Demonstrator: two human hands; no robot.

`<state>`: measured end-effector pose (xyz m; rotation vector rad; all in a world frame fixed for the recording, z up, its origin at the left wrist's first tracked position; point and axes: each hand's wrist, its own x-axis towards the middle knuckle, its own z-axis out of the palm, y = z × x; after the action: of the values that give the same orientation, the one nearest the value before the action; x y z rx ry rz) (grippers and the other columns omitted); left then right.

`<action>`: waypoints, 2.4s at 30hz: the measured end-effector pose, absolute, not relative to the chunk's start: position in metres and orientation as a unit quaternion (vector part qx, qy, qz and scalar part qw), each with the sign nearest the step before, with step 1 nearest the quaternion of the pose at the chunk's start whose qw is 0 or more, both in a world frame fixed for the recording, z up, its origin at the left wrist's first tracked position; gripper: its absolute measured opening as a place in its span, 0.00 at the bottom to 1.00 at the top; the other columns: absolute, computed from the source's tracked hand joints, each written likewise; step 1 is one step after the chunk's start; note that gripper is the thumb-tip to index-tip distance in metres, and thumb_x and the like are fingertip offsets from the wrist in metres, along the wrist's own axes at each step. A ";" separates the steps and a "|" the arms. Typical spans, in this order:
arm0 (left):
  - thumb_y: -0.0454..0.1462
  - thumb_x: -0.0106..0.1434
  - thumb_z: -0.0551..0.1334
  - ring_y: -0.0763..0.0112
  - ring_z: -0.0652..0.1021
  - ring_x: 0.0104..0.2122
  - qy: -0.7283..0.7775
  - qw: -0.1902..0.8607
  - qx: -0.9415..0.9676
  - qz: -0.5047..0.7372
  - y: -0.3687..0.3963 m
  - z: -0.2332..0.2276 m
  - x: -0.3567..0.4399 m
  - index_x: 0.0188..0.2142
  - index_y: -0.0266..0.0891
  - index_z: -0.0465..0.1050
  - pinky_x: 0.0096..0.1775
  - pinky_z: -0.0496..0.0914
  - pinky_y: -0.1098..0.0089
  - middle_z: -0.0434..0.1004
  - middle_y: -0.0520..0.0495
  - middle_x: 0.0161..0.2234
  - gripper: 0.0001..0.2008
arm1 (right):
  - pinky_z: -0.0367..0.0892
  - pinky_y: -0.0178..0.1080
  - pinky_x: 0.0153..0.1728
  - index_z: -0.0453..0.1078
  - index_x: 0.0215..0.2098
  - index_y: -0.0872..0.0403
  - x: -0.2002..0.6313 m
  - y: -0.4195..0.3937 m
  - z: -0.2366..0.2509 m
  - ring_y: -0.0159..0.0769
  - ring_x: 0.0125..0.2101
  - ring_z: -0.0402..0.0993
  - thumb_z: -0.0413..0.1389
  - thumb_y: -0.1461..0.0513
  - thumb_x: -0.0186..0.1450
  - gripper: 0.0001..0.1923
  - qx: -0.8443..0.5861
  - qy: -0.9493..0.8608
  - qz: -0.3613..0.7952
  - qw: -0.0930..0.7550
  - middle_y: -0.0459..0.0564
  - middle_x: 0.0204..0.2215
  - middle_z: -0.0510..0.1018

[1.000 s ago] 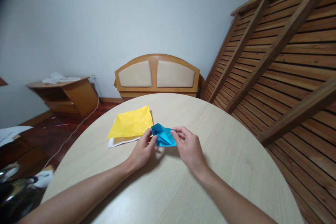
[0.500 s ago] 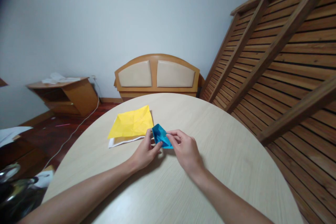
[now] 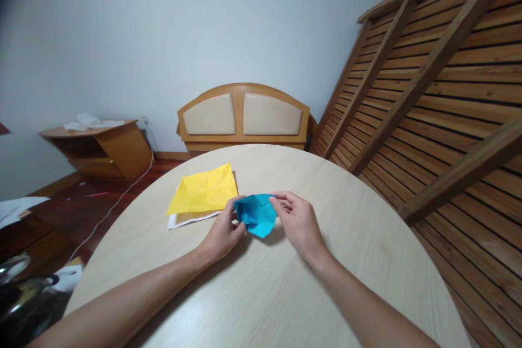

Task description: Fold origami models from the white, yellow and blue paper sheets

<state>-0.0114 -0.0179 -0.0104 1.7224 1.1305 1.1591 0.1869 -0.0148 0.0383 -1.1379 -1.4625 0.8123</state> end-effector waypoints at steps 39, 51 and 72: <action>0.59 0.50 0.71 0.70 0.78 0.30 0.405 0.586 0.497 0.496 -0.015 0.007 -0.006 0.36 0.34 0.74 0.33 0.72 0.71 0.77 0.46 0.32 0.31 | 0.76 0.47 0.41 0.78 0.45 0.53 0.174 -0.033 0.025 0.42 0.37 0.77 0.56 0.66 0.67 0.11 -0.400 -0.847 -0.018 0.349 0.53 0.38 0.79; 0.57 0.57 0.68 0.59 0.80 0.40 0.391 0.566 0.550 0.473 -0.018 0.003 -0.005 0.43 0.35 0.76 0.35 0.77 0.64 0.79 0.38 0.42 0.28 | 0.72 0.44 0.40 0.71 0.40 0.52 0.173 -0.031 0.024 0.42 0.38 0.78 0.49 0.65 0.71 0.09 -0.432 -0.829 0.028 0.354 0.51 0.36 0.80; 0.54 0.59 0.68 0.55 0.73 0.55 0.400 0.607 0.460 0.510 -0.023 0.012 -0.011 0.65 0.47 0.60 0.48 0.74 0.61 0.72 0.42 0.55 0.38 | 0.58 0.59 0.61 0.69 0.48 0.50 0.173 -0.038 0.025 0.47 0.56 0.72 0.50 0.61 0.71 0.09 -0.347 -0.866 0.124 0.338 0.51 0.47 0.81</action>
<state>-0.0110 -0.0229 0.0117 1.0643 0.9236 1.1791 0.1726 -0.0376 0.0248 -0.9033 -2.2568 0.3240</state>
